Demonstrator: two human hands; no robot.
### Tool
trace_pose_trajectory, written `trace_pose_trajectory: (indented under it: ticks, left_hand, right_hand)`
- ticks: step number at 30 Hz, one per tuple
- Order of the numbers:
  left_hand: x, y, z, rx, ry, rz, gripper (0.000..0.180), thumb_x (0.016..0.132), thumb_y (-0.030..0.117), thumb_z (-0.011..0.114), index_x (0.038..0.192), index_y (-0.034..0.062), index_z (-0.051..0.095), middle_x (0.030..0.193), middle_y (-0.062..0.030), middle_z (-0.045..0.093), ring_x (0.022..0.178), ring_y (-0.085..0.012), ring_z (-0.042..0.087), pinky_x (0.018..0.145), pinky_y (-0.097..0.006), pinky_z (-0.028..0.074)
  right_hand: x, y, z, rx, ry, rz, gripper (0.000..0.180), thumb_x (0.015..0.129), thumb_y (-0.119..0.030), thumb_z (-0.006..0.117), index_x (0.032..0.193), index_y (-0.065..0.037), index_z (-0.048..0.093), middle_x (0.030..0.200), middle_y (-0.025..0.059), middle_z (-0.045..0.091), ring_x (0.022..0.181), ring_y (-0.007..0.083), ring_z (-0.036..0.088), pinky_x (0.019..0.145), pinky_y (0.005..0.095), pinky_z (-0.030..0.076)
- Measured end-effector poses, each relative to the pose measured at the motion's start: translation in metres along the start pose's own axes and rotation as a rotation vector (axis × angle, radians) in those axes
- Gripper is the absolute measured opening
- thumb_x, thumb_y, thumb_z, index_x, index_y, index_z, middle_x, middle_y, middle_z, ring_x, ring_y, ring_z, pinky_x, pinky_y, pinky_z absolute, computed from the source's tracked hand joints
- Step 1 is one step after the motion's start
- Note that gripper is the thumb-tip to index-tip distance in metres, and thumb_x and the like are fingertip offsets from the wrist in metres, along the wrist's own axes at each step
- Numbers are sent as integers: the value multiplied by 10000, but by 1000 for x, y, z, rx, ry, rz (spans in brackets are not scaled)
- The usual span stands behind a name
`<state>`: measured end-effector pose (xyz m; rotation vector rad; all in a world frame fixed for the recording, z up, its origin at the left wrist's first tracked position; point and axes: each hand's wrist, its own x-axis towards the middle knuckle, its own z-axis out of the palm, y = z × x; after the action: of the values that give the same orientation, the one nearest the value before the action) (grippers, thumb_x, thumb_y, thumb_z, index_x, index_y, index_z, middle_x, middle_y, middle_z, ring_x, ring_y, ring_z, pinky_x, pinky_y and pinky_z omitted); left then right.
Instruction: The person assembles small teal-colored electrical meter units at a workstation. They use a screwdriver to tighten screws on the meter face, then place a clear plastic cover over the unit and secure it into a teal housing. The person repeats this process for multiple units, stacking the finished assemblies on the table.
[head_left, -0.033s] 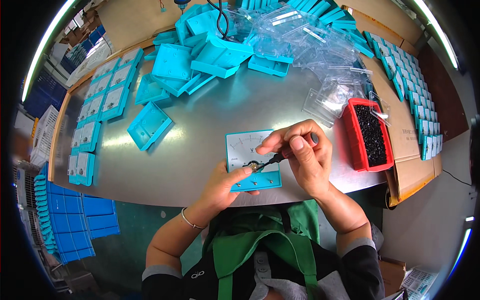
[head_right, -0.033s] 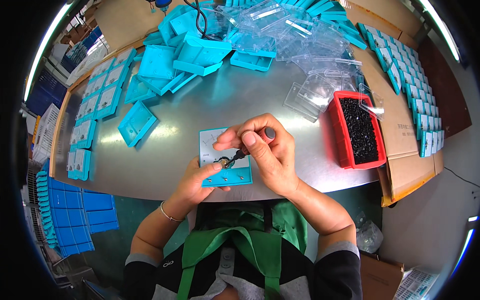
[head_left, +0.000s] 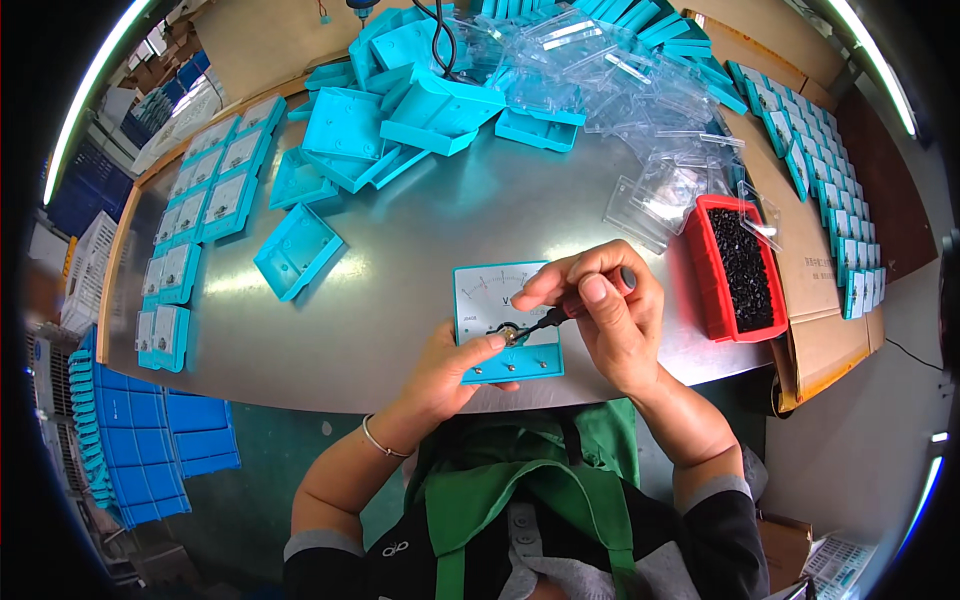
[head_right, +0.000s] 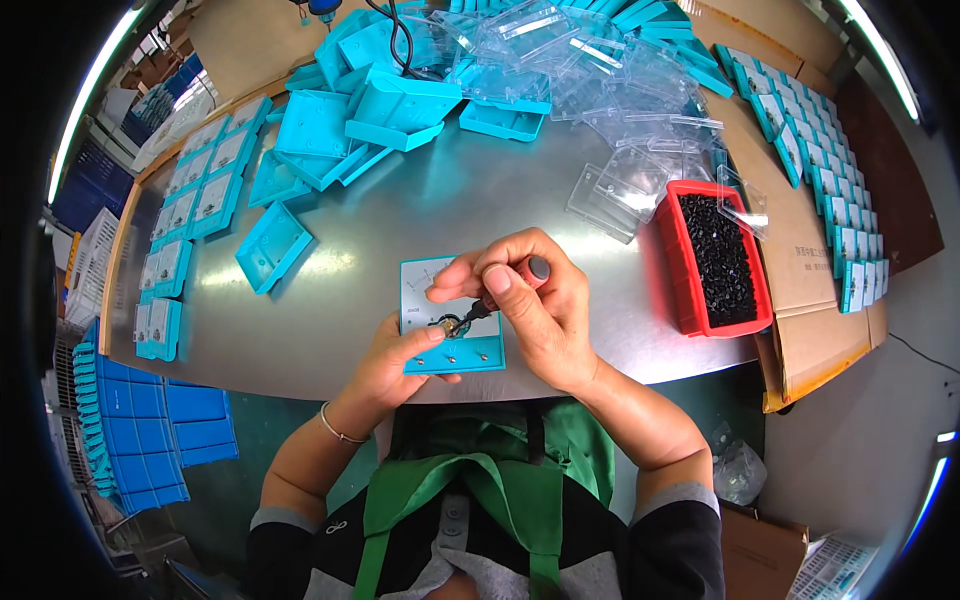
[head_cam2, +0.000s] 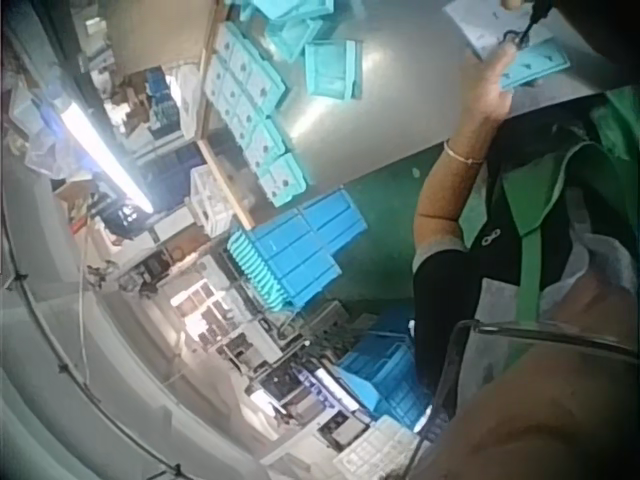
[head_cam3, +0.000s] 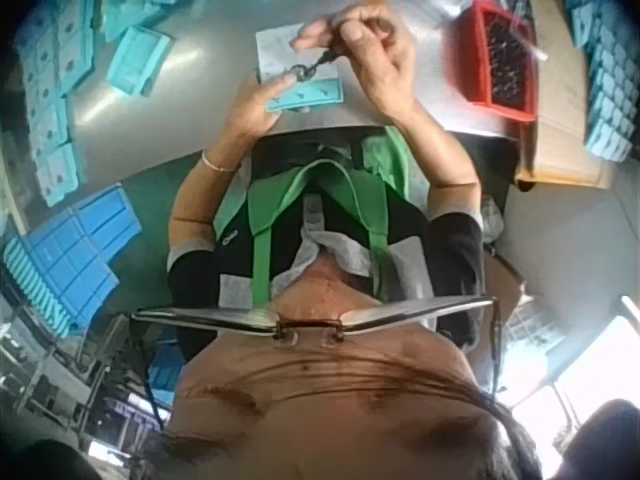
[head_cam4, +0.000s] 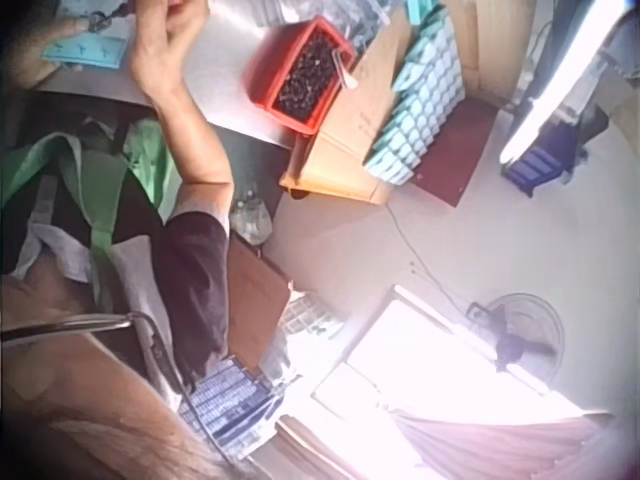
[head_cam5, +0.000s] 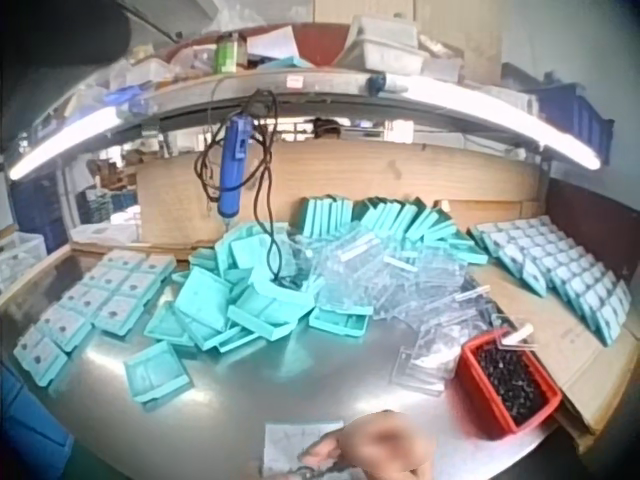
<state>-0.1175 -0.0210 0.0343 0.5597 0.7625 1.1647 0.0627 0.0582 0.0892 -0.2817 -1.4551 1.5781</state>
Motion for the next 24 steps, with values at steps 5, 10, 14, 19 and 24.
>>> trace_pose_trajectory:
  ticks: [5, 10, 14, 19, 24]
  left_hand:
    - [1, 2, 4, 70, -46, -93, 415, 844, 166, 632, 1187, -16, 485, 1015, -107, 606, 821, -208, 645, 590, -342, 576]
    - [3, 0, 5, 152, -81, -155, 391, 838, 167, 632, 1158, -19, 508, 999, -109, 611, 812, -202, 645, 590, -333, 574]
    - [0, 0, 15, 231, -122, -161, 343, 850, 156, 627, 1123, -26, 528, 955, -103, 620, 790, -183, 640, 604, -338, 568]
    - [3, -9, 8, 510, -146, -116, 343, 854, 140, 631, 1117, -54, 525, 925, -119, 625, 757, -168, 632, 662, -325, 562]
    - [-3, 8, -3, 312, 45, 71, 368, 837, 121, 628, 1139, -55, 514, 961, -143, 629, 799, -209, 648, 636, -341, 571]
  right_hand:
    - [-3, -5, -3, 75, -94, 54, 160, 950, -132, 498, 1021, 7, 462, 981, 214, 625, 914, 286, 648, 798, 375, 522]
    - [1, -16, -17, 40, -284, 184, 136, 870, 2, 445, 1002, 15, 474, 921, 220, 634, 869, 291, 659, 765, 392, 532]
    - [4, -9, -28, 173, -112, 350, 127, 887, -40, 425, 988, 16, 478, 912, 190, 650, 777, 268, 669, 724, 356, 532]
    - [0, 2, -40, 482, 114, 511, 174, 928, -85, 442, 1051, 32, 480, 921, 187, 645, 827, 259, 672, 752, 360, 553]
    - [-1, -28, -83, -676, 272, 399, 259, 867, -116, 560, 1104, -12, 565, 979, 153, 647, 665, 187, 585, 579, 256, 464]
